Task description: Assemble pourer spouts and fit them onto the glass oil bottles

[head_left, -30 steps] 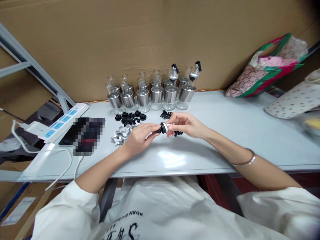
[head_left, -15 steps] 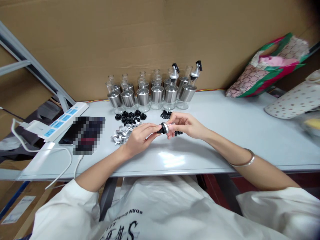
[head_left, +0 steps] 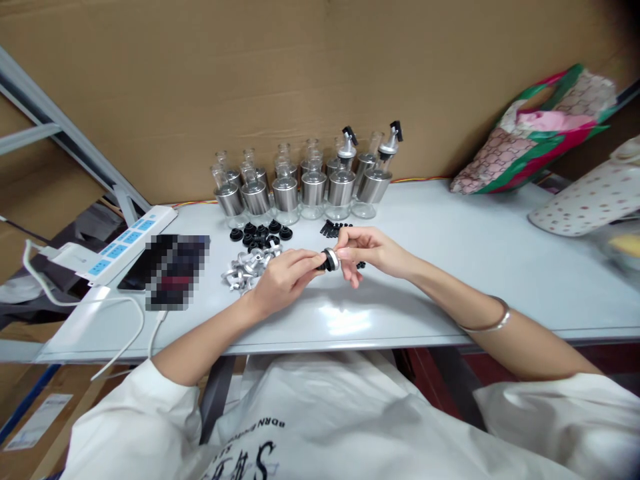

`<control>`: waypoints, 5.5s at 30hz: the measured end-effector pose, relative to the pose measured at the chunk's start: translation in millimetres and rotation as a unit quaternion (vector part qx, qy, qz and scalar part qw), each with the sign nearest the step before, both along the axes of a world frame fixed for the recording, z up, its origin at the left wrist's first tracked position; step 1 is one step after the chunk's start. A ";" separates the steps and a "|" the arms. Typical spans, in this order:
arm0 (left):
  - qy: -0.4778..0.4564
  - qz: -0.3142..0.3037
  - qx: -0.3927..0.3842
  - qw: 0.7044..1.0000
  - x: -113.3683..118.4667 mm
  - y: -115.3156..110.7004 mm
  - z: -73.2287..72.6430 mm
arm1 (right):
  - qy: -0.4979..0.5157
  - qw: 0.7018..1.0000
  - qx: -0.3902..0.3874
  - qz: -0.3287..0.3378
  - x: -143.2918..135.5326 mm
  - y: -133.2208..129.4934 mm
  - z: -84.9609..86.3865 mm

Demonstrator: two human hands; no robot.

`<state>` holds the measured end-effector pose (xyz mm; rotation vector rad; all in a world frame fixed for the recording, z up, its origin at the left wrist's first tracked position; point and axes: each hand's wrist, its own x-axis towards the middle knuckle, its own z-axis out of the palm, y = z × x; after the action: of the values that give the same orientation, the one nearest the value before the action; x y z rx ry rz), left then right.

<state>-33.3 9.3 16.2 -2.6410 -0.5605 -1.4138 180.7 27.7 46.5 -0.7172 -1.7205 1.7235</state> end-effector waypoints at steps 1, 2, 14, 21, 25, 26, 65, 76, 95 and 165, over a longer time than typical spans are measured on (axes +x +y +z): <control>0.001 0.003 0.003 1.000 0.0 0.2 0.2 | -0.003 1.000 -0.002 0.001 0.4 0.2 -0.3; 0.003 0.004 0.005 1.000 0.0 0.4 0.4 | -0.007 1.000 -0.003 0.001 0.7 0.4 -0.7; 0.006 0.042 -0.011 0.999 -0.3 -1.5 -1.2 | 0.002 0.999 0.051 -0.001 -1.4 1.3 -3.4; -0.015 0.026 -0.035 0.999 -0.1 -0.3 -3.0 | 0.010 0.997 0.071 -0.008 -1.0 2.8 -7.7; -0.019 0.035 -0.033 0.999 1.7 -2.2 3.1 | -0.022 0.989 0.136 -0.045 -3.0 3.4 -8.7; -0.015 0.042 -0.032 0.998 2.3 -3.0 4.7 | -0.040 0.981 0.175 -0.072 -4.1 3.4 -9.1; -0.242 -0.074 -0.492 0.833 15.1 -4.8 -2.2 | -0.051 0.990 0.110 -0.074 -10.7 -1.7 -10.1; -0.220 -0.105 -0.577 0.779 18.3 -9.8 -7.2 | -0.088 0.993 0.064 0.038 -9.5 -3.9 -14.5; -0.128 -0.138 -0.637 0.747 16.8 -8.0 -12.4 | -0.138 0.985 0.069 0.076 -9.9 -6.5 -15.7; -0.064 -0.022 -0.534 0.843 15.5 -12.1 -4.3 | -0.153 0.971 0.182 0.016 -14.8 -12.6 -22.7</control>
<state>-17.8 -2.8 11.9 -3.3080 -1.7524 -1.5820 165.9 15.1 23.7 -0.8182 -2.1933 1.3078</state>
